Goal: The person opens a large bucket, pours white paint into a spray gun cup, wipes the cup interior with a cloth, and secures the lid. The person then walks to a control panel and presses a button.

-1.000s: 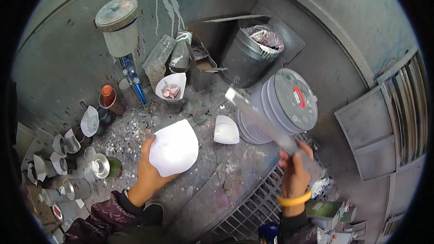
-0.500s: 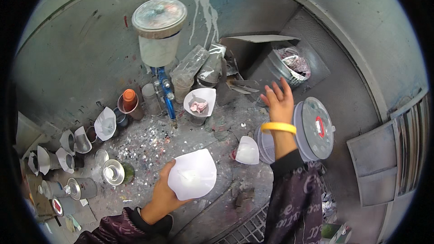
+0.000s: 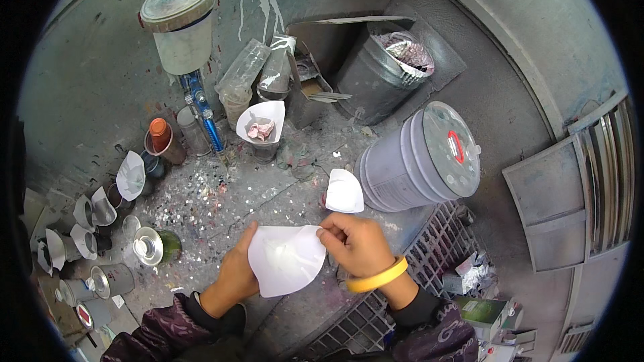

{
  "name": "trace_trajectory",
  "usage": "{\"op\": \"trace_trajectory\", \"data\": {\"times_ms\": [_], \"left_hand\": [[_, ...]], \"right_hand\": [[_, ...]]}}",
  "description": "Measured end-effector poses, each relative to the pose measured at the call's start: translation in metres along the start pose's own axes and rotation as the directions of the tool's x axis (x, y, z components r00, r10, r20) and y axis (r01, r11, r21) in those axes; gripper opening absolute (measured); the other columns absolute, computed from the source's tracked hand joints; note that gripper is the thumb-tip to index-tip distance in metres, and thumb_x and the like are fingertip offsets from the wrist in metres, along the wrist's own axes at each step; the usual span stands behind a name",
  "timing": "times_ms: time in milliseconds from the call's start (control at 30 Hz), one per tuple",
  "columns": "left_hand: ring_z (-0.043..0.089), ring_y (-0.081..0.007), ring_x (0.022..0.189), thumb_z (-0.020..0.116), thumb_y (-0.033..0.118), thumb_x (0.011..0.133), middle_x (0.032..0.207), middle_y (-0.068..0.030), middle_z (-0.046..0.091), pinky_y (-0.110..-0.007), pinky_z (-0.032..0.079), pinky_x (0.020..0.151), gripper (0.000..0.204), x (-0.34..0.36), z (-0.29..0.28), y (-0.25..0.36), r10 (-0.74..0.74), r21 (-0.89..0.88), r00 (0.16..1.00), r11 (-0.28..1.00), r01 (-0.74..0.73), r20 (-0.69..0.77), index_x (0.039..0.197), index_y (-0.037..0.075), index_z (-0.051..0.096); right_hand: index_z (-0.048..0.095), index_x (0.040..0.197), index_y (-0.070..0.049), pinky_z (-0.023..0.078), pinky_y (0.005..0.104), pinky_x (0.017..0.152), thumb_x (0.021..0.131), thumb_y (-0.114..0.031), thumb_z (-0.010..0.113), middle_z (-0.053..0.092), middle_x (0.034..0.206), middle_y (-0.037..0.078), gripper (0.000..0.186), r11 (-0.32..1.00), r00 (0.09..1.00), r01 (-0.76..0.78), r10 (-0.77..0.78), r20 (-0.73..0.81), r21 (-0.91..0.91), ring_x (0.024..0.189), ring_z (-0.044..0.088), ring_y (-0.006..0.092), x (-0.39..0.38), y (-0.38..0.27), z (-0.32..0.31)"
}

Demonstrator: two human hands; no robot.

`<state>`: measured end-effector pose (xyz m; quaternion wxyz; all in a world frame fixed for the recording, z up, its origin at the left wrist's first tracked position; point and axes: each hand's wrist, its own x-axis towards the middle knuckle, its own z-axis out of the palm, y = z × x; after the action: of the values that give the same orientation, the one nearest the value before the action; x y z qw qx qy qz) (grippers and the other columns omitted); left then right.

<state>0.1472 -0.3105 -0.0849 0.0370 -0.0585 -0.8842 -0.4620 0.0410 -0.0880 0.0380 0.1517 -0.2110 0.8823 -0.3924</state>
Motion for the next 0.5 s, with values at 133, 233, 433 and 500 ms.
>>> {"op": "trace_trajectory", "data": {"times_ms": [133, 233, 433, 500], "left_hand": [[0.063, -0.0442, 0.121, 0.094, 0.029, 0.068, 0.136, -0.0277, 0.060, -0.045, 0.053, 0.098, 0.120, -0.007, -0.002, -0.001, -0.178, -0.188, 0.981, 0.969, 0.161, -0.078, 0.158, -0.007, 0.023], [0.063, -0.0430, 0.121, 0.096, 0.029, 0.064, 0.135, -0.0265, 0.061, -0.044, 0.053, 0.099, 0.128, -0.010, -0.009, -0.007, -0.194, -0.097, 0.967, 0.979, 0.180, -0.163, 0.159, -0.006, 0.018], [0.063, -0.0393, 0.123, 0.094, 0.019, 0.066, 0.138, -0.0255, 0.058, -0.043, 0.051, 0.104, 0.125, -0.009, -0.021, -0.031, -0.159, -0.120, 0.911, 0.985, 0.122, -0.380, 0.160, -0.004, 0.015], [0.063, -0.0379, 0.124, 0.094, 0.019, 0.067, 0.138, -0.0245, 0.058, -0.043, 0.050, 0.105, 0.124, -0.006, -0.025, -0.045, -0.187, -0.214, 0.878, 0.972, 0.099, -0.441, 0.160, -0.003, 0.016]], "right_hand": [[0.067, 0.097, 0.000, 0.046, 0.0231, 0.057, 0.098, -0.010, 0.070, 0.066, 0.073, 0.001, 0.010, 0.982, 0.985, 0.031, 0.003, -0.174, 0.189, 0.064, 0.060, 0.0065, -0.001, 0.005, -0.012], [0.063, 0.099, -0.001, 0.048, 0.0218, 0.057, 0.101, -0.010, 0.067, 0.065, 0.075, 0.002, 0.010, 0.888, 0.935, 0.045, 0.123, -0.331, 0.458, 0.064, 0.061, 0.0071, 0.004, 0.017, -0.032], [0.064, 0.109, 0.002, 0.049, 0.0266, 0.049, 0.099, -0.019, 0.071, 0.070, 0.078, 0.008, 0.024, 0.859, 0.795, -0.174, 0.411, -0.447, 0.482, 0.056, 0.063, 0.0124, 0.016, 0.094, -0.051], [0.056, 0.134, 0.005, 0.051, 0.0289, 0.051, 0.096, -0.029, 0.075, 0.073, 0.086, 0.013, 0.055, 0.818, 0.777, -0.414, 0.546, -0.312, 0.400, 0.060, 0.066, 0.0156, 0.004, 0.125, -0.039]]}}
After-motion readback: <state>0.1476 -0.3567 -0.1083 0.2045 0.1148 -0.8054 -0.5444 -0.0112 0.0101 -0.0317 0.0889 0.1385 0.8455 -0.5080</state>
